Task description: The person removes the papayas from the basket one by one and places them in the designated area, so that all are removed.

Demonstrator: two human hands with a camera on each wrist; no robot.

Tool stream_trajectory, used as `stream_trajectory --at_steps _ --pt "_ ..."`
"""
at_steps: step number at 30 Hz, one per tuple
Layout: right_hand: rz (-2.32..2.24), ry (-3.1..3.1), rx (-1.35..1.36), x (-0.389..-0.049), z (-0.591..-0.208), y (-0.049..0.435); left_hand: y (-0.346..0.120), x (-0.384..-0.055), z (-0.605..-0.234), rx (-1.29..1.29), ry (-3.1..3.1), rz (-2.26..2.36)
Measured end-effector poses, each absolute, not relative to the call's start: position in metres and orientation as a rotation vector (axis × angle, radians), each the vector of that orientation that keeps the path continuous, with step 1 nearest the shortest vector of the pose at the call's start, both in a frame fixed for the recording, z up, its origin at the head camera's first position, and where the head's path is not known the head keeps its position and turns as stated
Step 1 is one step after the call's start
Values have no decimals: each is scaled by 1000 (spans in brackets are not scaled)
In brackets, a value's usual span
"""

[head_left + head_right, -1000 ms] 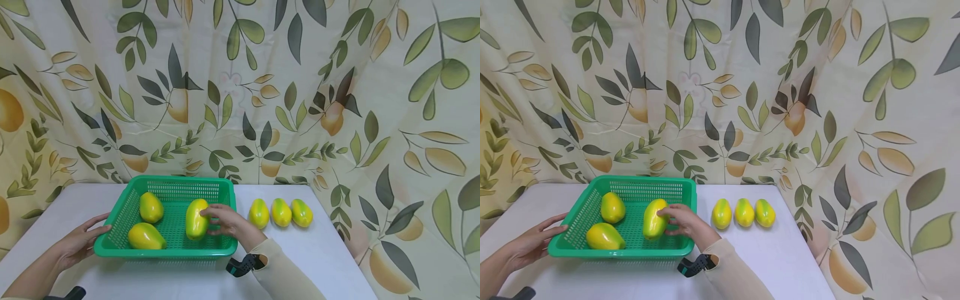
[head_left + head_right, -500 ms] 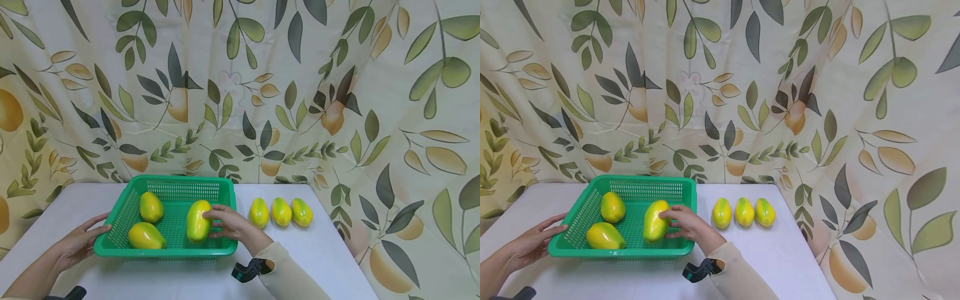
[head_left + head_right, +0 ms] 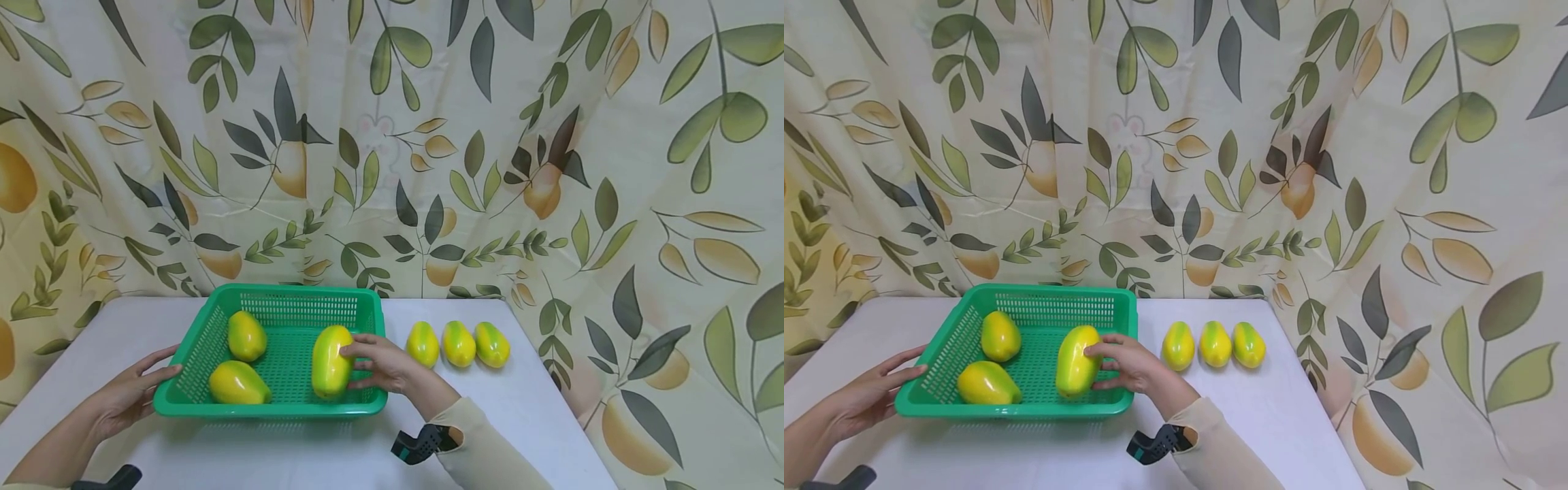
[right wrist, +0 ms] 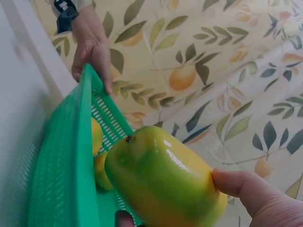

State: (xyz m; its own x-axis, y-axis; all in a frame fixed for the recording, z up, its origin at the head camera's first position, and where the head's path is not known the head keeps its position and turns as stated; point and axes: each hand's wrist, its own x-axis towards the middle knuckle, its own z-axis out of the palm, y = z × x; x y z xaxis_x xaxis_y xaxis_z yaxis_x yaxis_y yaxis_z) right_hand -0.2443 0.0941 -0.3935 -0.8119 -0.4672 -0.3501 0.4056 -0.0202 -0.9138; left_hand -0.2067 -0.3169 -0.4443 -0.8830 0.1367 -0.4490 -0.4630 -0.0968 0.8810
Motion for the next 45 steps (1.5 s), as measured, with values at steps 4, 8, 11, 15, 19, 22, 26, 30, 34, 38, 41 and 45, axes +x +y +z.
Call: stream_trajectory --at_steps 4,8,11,15,19,22,26,30,34,38,41,45 --pt "-1880 1647 -91 -242 -392 98 -316 -206 -444 -372 1788 2028" --pt "-1876 1604 -99 -239 -391 105 -316 -205 -444 -383 1781 2031" --pt "-1870 1583 -107 -236 -390 110 -315 -205 -445 -385 1769 2041" --pt "-1873 1572 -114 -232 -388 115 -315 -205 -445 -383 1767 2042" --pt "-1879 1571 -98 -228 -385 118 -315 -204 -445 -387 1762 2043" --pt "-1873 1589 -77 -224 -383 122 -315 -204 -445 -389 1753 2047" --pt "-1863 1630 -55 -221 -380 128 -316 -204 -445 -390 1750 2050" --pt "-1865 1639 -46 -219 -380 136 -316 -204 -445 -396 1759 2043" --pt "-1869 1628 -45 -217 -379 145 -316 -205 -446 -400 1762 2041" --pt "-1866 1626 -55 -214 -378 154 -316 -205 -446 -400 1758 2044" --pt "-1859 1631 -59 -213 -377 161 -317 -206 -447 -400 1757 2043" --pt "-1854 1645 -51 -213 -378 169 -317 -207 -447 -394 1754 2042"
